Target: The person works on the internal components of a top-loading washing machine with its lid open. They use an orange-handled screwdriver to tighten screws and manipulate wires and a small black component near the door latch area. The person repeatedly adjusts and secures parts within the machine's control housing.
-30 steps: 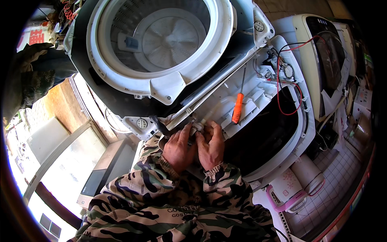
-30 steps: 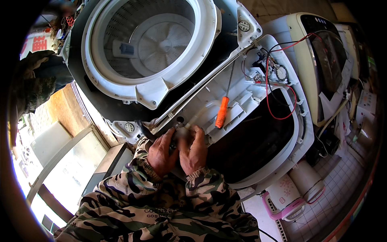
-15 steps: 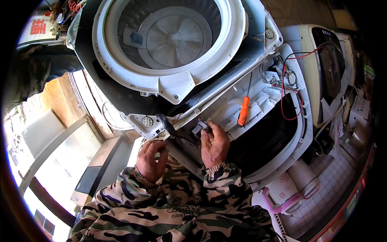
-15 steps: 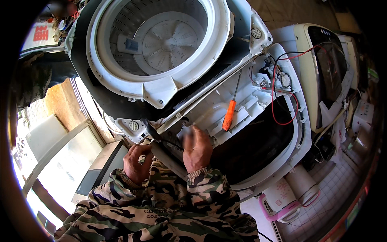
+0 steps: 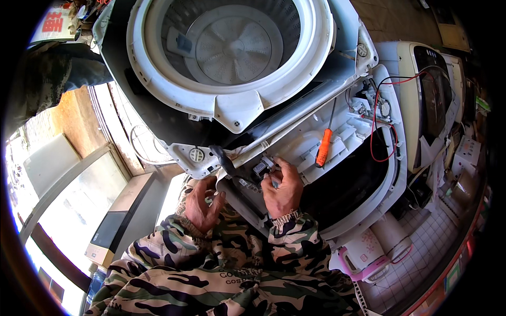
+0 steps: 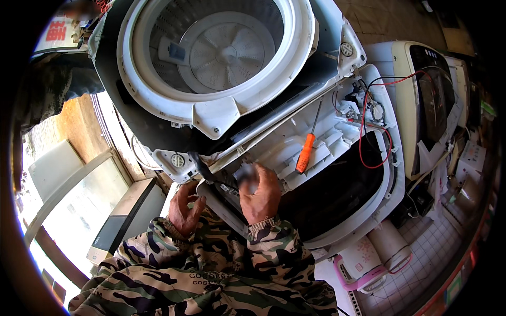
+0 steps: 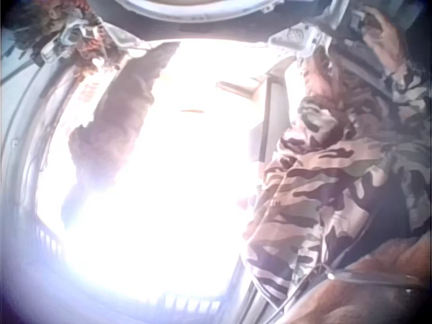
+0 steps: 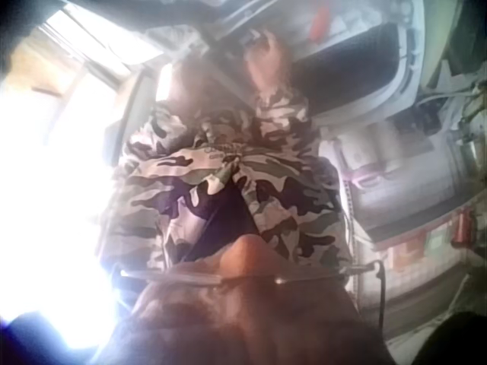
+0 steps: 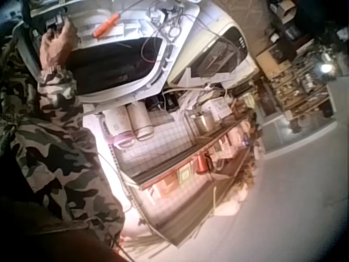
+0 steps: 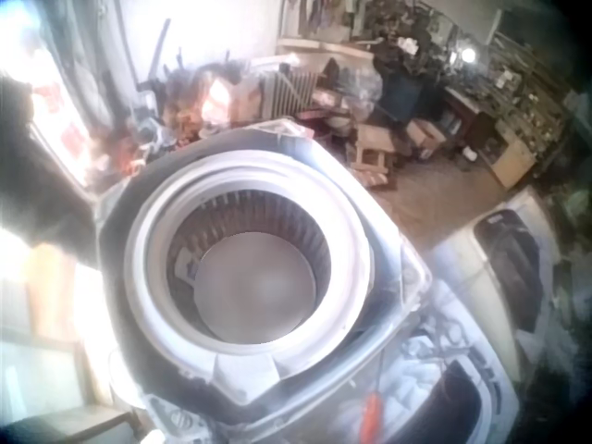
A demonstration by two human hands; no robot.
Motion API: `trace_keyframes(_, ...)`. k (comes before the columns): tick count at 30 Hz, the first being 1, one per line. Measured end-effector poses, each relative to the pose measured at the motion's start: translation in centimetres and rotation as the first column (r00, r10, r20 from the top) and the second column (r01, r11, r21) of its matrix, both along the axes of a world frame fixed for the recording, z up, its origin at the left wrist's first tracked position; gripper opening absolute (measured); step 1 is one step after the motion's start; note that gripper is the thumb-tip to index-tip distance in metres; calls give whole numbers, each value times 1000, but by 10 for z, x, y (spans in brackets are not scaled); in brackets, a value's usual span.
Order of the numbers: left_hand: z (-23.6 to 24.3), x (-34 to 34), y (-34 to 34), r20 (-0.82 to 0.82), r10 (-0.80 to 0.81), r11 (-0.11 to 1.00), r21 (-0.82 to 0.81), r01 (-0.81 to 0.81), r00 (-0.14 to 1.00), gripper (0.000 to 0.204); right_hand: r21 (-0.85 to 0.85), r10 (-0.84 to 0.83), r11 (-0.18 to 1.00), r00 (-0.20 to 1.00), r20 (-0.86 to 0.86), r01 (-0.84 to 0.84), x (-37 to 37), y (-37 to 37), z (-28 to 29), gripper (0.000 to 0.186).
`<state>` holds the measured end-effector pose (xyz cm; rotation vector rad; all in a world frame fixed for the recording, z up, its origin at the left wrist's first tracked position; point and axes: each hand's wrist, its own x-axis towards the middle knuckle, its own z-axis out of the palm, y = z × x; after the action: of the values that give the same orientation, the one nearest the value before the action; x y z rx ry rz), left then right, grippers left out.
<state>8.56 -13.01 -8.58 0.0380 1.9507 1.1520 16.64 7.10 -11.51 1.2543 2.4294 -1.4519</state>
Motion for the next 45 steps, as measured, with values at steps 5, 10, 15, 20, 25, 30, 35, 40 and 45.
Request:
trace_keyframes(5,-6,-5,3,82,0,1000,13,-1,997,58,10,57,998,998,-4,-57,-7,1,9,57)
trace_keyframes(10,-11,-2,1,88,-3,1000,-1,3,996,58,205,80,976,996,-26,-73,-9,-5,2,59)
trace_keyframes(15,-8,-4,4,73,0,1000,7,0,997,57,244,90,963,989,115,-116,-17,-10,10,57)
trace_keyframes(20,-8,-4,6,88,17,1000,11,-18,996,57,295,105,942,974,201,-162,-34,-8,14,57)
trace_keyframes(25,-7,0,12,257,179,953,192,-232,950,64,276,121,943,967,226,-183,-36,-8,9,55)
trace_keyframes(30,-19,1,12,409,206,876,328,-354,889,78,284,128,936,952,277,-209,-39,-12,12,56)
trace_keyframes(35,-19,-5,19,436,126,907,313,-281,891,79,259,168,929,923,346,-266,-53,-17,17,52)
trace_keyframes(40,-26,-3,19,412,107,894,359,-269,905,77,237,203,922,905,373,-305,-49,-23,2,59)
trace_keyframes(45,-27,-2,18,419,123,898,338,-281,899,77,216,140,962,980,141,-169,-33,-18,-8,62)
